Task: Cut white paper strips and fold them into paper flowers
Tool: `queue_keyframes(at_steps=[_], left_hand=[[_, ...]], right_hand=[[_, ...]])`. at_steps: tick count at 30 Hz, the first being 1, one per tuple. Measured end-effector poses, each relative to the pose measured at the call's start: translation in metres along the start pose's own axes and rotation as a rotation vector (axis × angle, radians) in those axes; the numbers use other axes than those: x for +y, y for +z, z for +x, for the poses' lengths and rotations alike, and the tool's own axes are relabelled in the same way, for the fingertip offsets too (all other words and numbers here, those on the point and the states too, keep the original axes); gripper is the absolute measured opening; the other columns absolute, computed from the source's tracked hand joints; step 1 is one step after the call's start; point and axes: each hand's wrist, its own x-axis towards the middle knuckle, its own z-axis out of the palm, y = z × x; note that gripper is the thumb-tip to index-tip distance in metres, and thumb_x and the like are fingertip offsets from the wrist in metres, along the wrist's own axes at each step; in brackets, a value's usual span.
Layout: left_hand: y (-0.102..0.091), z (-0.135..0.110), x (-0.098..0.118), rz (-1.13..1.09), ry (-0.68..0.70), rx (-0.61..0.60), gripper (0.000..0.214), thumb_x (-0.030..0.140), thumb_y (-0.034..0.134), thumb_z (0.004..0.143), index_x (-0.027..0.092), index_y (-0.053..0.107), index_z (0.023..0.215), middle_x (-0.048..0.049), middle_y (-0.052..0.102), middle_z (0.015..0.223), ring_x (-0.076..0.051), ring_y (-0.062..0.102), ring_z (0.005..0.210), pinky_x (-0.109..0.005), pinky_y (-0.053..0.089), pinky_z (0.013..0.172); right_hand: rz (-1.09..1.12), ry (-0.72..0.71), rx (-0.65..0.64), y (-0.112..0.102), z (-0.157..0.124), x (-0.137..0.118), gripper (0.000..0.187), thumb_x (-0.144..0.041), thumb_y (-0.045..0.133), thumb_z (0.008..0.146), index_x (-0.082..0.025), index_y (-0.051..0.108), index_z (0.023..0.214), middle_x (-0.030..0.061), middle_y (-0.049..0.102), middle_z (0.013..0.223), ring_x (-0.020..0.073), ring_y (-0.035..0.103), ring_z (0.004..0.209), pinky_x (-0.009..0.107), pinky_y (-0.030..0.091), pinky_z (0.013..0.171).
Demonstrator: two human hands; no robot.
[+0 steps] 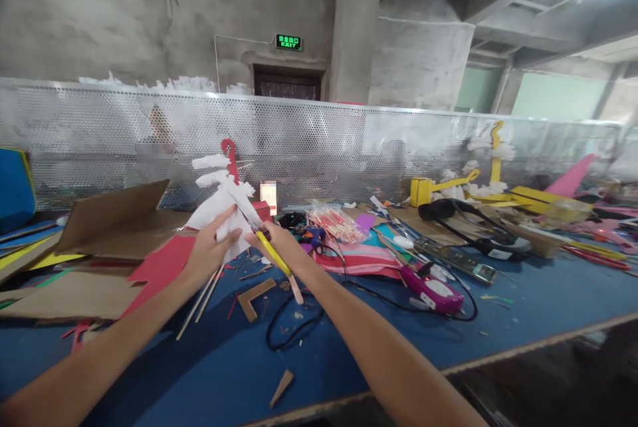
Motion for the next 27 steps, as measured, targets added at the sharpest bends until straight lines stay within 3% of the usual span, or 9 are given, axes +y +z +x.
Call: queue_keyframes(at_steps=[6, 17, 27], left_hand=[[-0.002, 0.0, 0.0, -0.017, -0.002, -0.011, 0.063, 0.047, 0.056, 0.082, 0.016, 0.045, 0.136, -0.0098, 0.05, 0.137, -0.027, 0.046, 0.125, -0.041, 0.034, 0.107], [0.001, -0.001, 0.005, -0.053, 0.01, -0.095, 0.061, 0.042, 0.058, 0.082, 0.013, 0.046, 0.134, -0.0113, 0.05, 0.137, -0.024, 0.043, 0.129, -0.038, 0.03, 0.11], [0.003, -0.002, 0.003, -0.046, 0.005, -0.164, 0.055, 0.037, 0.057, 0.082, 0.016, 0.05, 0.132, -0.0099, 0.052, 0.135, -0.024, 0.046, 0.126, -0.04, 0.031, 0.109]], right_hand=[[-0.025, -0.039, 0.034, 0.003, 0.003, 0.007, 0.044, -0.057, 0.051, 0.082, -0.016, 0.059, 0.093, 0.0031, 0.06, 0.08, 0.0154, 0.056, 0.071, 0.023, 0.04, 0.062], [0.005, -0.008, -0.063, -0.004, -0.001, 0.002, 0.046, -0.058, 0.048, 0.085, -0.016, 0.053, 0.1, 0.0023, 0.057, 0.077, 0.0144, 0.054, 0.066, 0.023, 0.039, 0.058], [0.048, -0.001, 0.009, 0.007, 0.007, 0.02, 0.044, -0.056, 0.048, 0.085, -0.015, 0.056, 0.1, 0.0032, 0.059, 0.078, 0.0137, 0.054, 0.066, 0.021, 0.039, 0.057]])
